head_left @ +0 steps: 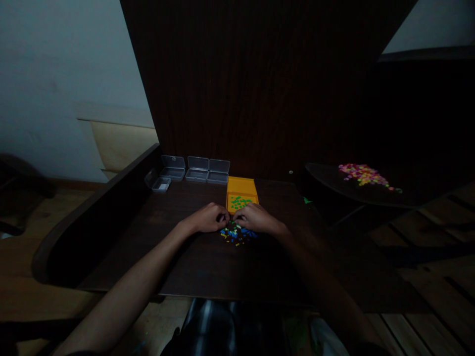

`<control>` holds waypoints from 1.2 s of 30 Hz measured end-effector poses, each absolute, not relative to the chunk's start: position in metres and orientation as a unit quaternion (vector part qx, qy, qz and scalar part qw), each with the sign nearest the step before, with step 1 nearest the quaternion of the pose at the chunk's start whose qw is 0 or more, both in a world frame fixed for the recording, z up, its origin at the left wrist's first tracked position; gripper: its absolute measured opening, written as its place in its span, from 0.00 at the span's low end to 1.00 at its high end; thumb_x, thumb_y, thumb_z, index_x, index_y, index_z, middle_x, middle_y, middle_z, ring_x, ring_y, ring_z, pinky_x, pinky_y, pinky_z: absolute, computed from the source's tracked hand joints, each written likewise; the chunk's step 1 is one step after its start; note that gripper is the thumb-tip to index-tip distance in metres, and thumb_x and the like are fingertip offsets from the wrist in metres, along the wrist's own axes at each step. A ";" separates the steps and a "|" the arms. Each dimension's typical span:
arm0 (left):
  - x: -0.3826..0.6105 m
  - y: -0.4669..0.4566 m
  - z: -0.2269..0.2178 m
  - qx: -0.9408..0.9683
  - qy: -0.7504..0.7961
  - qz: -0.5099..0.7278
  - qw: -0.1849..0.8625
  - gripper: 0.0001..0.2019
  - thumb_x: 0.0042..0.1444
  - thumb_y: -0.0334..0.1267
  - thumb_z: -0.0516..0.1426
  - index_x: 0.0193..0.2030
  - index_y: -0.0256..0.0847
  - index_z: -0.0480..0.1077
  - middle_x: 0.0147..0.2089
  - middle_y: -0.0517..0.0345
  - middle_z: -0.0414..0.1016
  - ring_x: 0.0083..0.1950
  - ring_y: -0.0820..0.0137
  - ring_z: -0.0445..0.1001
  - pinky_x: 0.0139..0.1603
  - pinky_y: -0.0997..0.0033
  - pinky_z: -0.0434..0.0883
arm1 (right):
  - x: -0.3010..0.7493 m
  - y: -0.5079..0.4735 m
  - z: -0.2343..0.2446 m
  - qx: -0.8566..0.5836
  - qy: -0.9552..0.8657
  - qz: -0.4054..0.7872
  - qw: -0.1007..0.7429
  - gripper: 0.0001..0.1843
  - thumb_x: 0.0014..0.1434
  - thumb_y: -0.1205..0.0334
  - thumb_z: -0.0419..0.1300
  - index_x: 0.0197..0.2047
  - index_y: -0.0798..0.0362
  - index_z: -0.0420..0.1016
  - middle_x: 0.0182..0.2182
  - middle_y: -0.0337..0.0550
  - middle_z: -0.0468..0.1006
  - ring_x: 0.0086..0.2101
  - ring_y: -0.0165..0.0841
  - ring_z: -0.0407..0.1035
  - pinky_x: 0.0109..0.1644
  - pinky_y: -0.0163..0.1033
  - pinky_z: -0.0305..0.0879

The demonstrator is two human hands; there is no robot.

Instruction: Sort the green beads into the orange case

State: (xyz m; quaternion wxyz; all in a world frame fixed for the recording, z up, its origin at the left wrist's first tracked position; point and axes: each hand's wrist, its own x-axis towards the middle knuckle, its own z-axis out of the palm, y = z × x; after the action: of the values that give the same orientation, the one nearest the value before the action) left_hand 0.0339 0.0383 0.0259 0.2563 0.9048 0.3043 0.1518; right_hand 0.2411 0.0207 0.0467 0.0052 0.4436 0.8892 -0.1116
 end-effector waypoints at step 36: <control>0.045 0.034 0.020 0.880 0.356 0.151 0.277 0.08 0.51 0.28 0.53 0.36 0.37 0.72 0.26 0.61 0.73 0.25 0.75 0.69 0.28 0.78 0.61 | 0.275 0.052 0.032 0.716 0.697 -0.024 -0.039 0.15 0.61 0.60 0.52 0.45 0.51 0.79 0.44 0.52 0.79 0.44 0.41 0.74 0.43 0.38 0.64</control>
State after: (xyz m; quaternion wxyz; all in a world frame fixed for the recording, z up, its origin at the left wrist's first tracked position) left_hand 0.0447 0.0342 0.0200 0.2771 0.8797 0.3559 0.1510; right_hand 0.2752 0.0520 0.0318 -0.0392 0.7158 0.6968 -0.0244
